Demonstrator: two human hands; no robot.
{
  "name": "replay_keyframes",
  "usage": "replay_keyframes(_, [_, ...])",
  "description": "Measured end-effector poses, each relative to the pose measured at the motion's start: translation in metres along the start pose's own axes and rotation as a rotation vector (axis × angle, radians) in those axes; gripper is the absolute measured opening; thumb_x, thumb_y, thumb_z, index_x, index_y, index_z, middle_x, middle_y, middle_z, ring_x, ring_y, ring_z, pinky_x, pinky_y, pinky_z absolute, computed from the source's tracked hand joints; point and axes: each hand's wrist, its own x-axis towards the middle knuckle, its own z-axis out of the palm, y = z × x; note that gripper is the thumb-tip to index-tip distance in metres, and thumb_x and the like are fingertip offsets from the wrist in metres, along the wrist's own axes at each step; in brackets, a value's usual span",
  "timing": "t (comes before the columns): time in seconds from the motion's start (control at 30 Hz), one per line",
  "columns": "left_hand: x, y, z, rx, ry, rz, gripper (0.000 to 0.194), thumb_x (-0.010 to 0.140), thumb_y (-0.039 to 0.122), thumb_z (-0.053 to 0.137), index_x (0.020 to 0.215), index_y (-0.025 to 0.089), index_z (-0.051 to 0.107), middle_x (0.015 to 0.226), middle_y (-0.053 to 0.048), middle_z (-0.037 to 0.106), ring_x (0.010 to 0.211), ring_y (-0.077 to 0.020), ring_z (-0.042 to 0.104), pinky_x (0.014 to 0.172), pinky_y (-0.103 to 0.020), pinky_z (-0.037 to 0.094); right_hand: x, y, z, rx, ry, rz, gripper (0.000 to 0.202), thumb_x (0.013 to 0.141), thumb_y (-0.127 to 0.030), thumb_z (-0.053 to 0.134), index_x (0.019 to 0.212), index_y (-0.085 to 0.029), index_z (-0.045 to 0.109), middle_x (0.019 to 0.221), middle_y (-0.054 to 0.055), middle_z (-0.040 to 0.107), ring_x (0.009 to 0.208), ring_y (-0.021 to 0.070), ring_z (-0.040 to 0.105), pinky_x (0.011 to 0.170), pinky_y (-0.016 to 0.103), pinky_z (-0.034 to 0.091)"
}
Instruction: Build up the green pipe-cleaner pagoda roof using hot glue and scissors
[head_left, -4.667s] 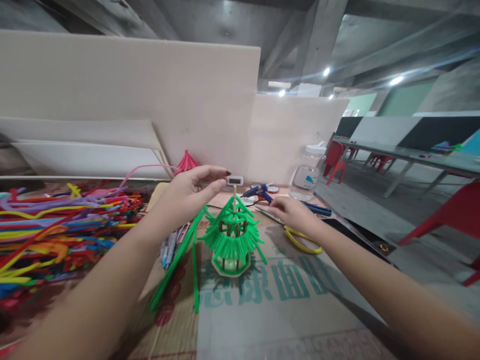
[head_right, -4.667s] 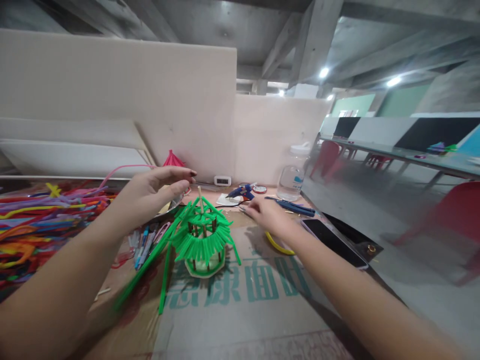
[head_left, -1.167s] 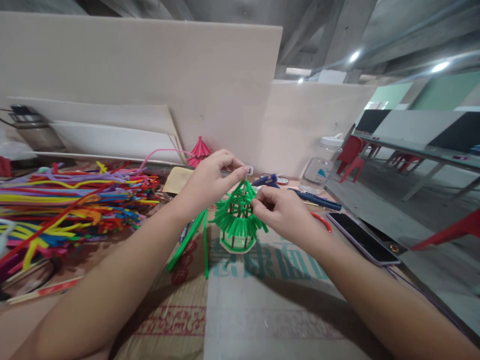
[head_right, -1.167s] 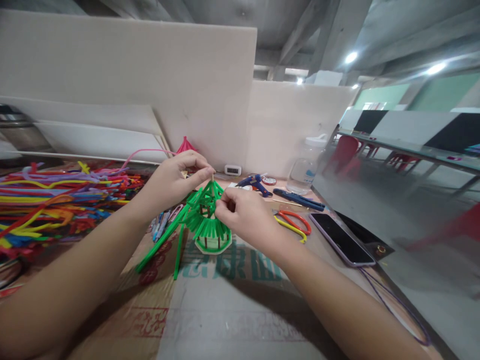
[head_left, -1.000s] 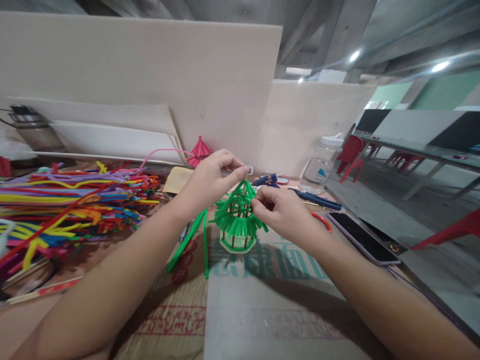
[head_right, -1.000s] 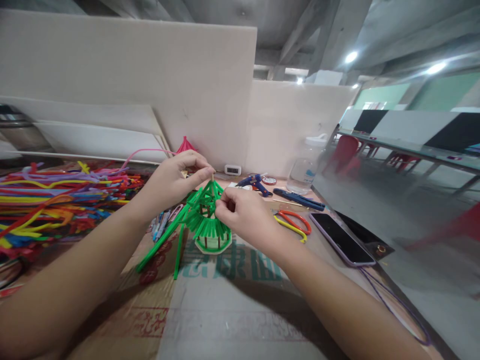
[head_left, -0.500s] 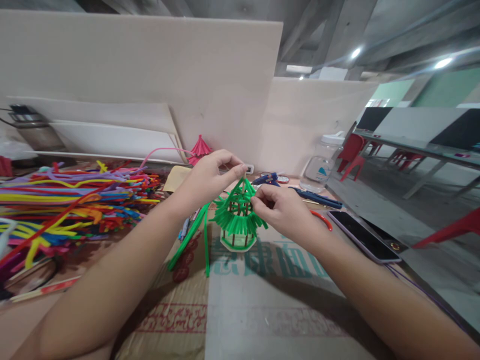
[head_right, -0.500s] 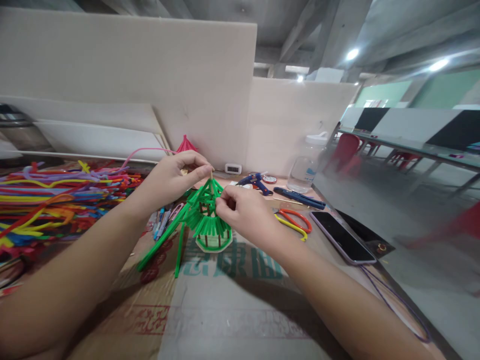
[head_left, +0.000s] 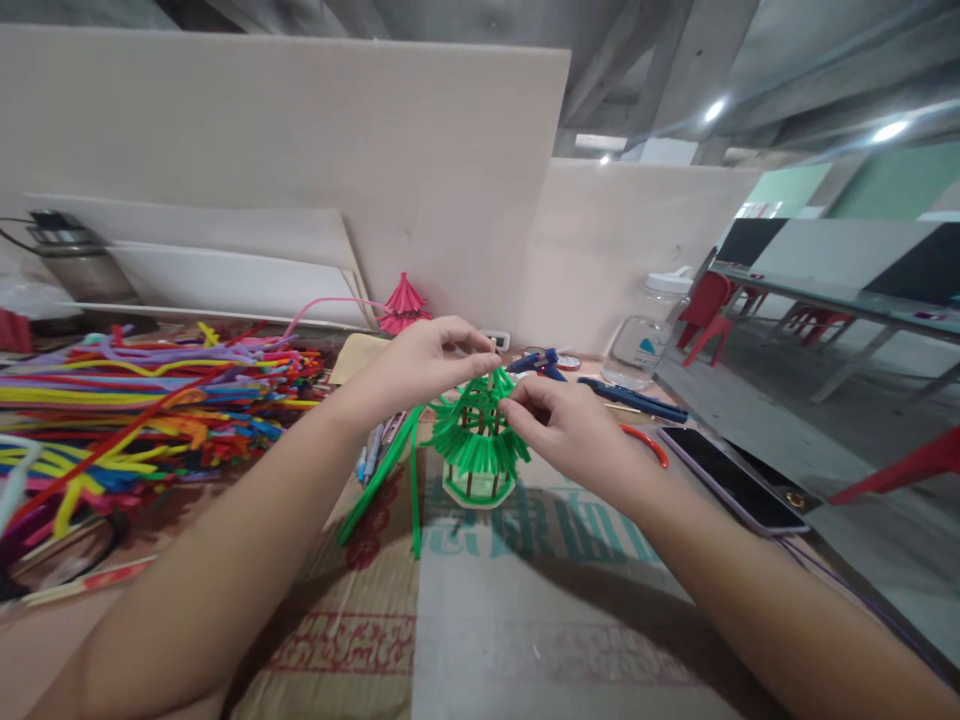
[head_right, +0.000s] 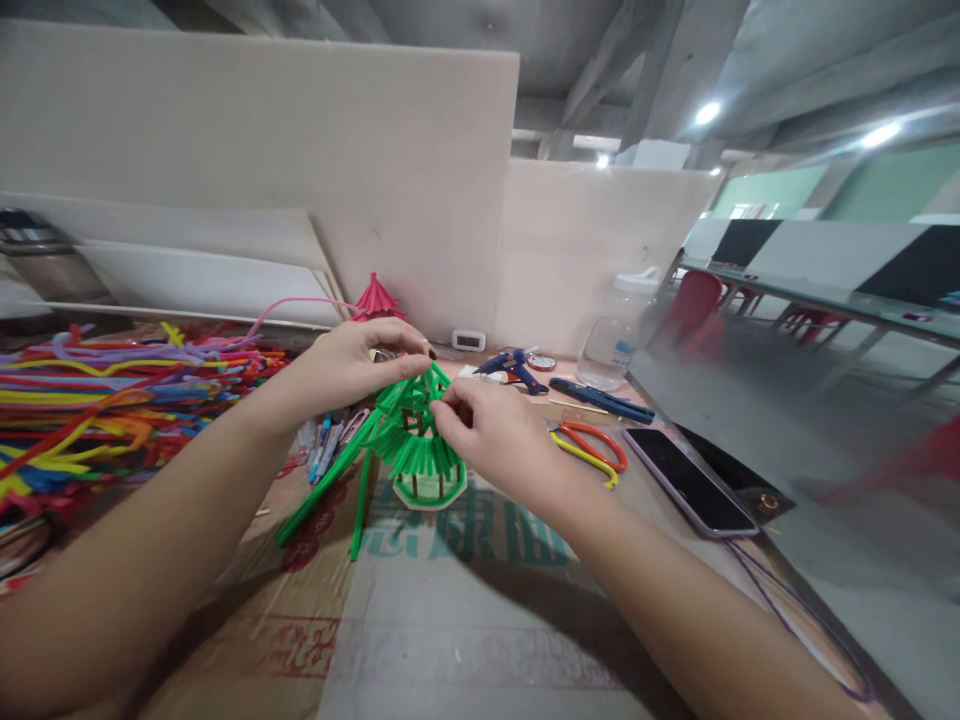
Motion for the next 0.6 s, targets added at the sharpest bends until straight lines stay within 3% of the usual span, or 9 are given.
replay_keyframes(0.37, [-0.004,0.004,-0.001,0.142,-0.061,-0.011,0.022,0.078,0.041,0.071,0.091,0.023,0.077,0.089,-0.002,0.075,0.078,-0.0195,0.069,0.067,-0.024,0.052,-0.002,0.0,0.002,-0.089,0.026,-0.037,0.025,0.091,-0.028,0.051,0.067,-0.02,0.048,0.058,-0.004,0.052,0.054,0.0113,0.045,0.055,0.026,0.025])
replay_keyframes(0.6, [-0.004,0.01,-0.002,0.19,-0.101,-0.075,0.029,0.085,0.045,0.061,0.092,0.023,0.078,0.098,-0.001,0.076,0.09,-0.0201,0.069,0.077,-0.023,0.052,0.0,0.003,0.003,-0.101,0.041,-0.012,0.027,0.09,-0.029,0.051,0.065,-0.02,0.046,0.057,-0.004,0.05,0.053,0.0107,0.044,0.053,0.026,0.024])
